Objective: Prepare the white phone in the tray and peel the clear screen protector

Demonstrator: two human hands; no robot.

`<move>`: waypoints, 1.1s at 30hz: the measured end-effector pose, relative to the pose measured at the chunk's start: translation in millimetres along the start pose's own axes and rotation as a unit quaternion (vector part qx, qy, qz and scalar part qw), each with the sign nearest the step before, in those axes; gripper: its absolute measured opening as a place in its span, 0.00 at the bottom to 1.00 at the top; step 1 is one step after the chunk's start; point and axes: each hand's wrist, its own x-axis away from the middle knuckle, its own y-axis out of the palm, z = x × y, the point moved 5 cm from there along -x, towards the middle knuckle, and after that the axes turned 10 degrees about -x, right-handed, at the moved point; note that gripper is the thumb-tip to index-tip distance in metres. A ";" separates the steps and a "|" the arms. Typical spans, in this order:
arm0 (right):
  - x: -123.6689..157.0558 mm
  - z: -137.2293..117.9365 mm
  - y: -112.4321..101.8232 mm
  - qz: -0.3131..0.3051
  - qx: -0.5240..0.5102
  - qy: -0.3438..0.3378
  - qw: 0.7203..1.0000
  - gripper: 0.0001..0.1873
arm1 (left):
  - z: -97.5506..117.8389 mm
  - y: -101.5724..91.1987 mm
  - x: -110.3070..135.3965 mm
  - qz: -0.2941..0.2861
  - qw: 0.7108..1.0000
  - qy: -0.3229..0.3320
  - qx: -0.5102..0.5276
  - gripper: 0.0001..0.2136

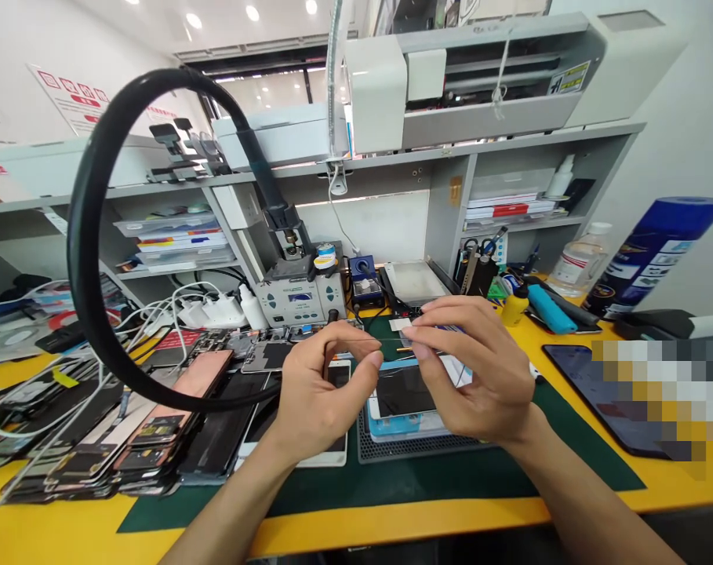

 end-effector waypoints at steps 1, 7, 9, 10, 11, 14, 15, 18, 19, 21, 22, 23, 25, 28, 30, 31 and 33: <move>-0.3 0.5 0.5 0.000 -0.003 0.003 1.000 0.16 | -0.1 0.7 0.0 -0.001 1.000 -0.003 0.001 0.05; 0.5 2.5 4.2 -0.017 -0.008 0.014 1.000 0.14 | 0.3 2.4 -0.3 -0.007 1.000 -0.014 0.000 0.04; 1.6 3.1 4.9 -0.026 -0.009 0.019 0.999 0.15 | 1.4 2.7 -0.8 -0.010 1.000 -0.013 -0.005 0.04; 2.2 3.4 5.2 -0.032 -0.009 0.021 0.999 0.15 | 1.9 2.8 -1.1 -0.011 1.000 -0.011 -0.008 0.04; 2.6 3.6 5.7 -0.040 -0.010 0.022 0.999 0.15 | 2.3 2.9 -1.3 -0.011 1.000 -0.010 -0.012 0.04; 3.2 4.7 6.8 -0.054 -0.010 0.028 0.998 0.16 | 2.0 4.1 -1.4 -0.019 1.000 -0.004 -0.022 0.04; 3.2 5.0 6.8 -0.053 -0.010 0.028 0.998 0.15 | 1.4 4.4 -1.1 -0.021 0.999 -0.001 -0.026 0.04; 2.7 5.4 5.7 -0.042 -0.012 0.026 0.999 0.15 | -0.4 3.7 -0.4 -0.016 0.999 0.018 -0.048 0.06; 2.4 5.3 4.9 -0.037 -0.013 0.026 0.999 0.15 | -0.3 3.0 -0.4 -0.010 0.998 0.033 -0.061 0.07; 1.5 4.8 2.5 -0.022 -0.018 0.027 0.999 0.15 | 2.6 1.3 -1.0 0.002 0.992 0.085 -0.089 0.09; 1.0 4.3 1.0 -0.013 -0.021 0.027 0.999 0.15 | 5.4 0.4 -1.5 0.007 0.987 0.120 -0.104 0.11; 0.6 3.7 -0.7 -0.004 -0.025 0.027 0.999 0.15 | 8.7 -0.3 -2.0 0.012 0.980 0.157 -0.120 0.12; 0.7 3.2 -3.8 0.013 -0.033 0.033 0.999 0.15 | 15.5 -1.9 -2.9 0.023 0.962 0.223 -0.158 0.14; 3.3 4.5 -6.4 0.028 -0.041 0.046 0.998 0.15 | 22.5 -4.2 -3.9 0.042 0.934 0.279 -0.219 0.14; 5.5 6.0 -7.1 0.033 -0.046 0.050 0.997 0.15 | 24.9 -5.1 -3.8 0.049 0.921 0.297 -0.248 0.14; 6.3 6.6 -7.4 0.036 -0.049 0.050 0.997 0.15 | 25.7 -5.2 -3.4 0.050 0.916 0.303 -0.259 0.14; 6.8 7.1 -7.6 0.042 -0.055 0.047 0.997 0.16 | 27.0 -5.2 -2.6 0.050 0.907 0.314 -0.277 0.15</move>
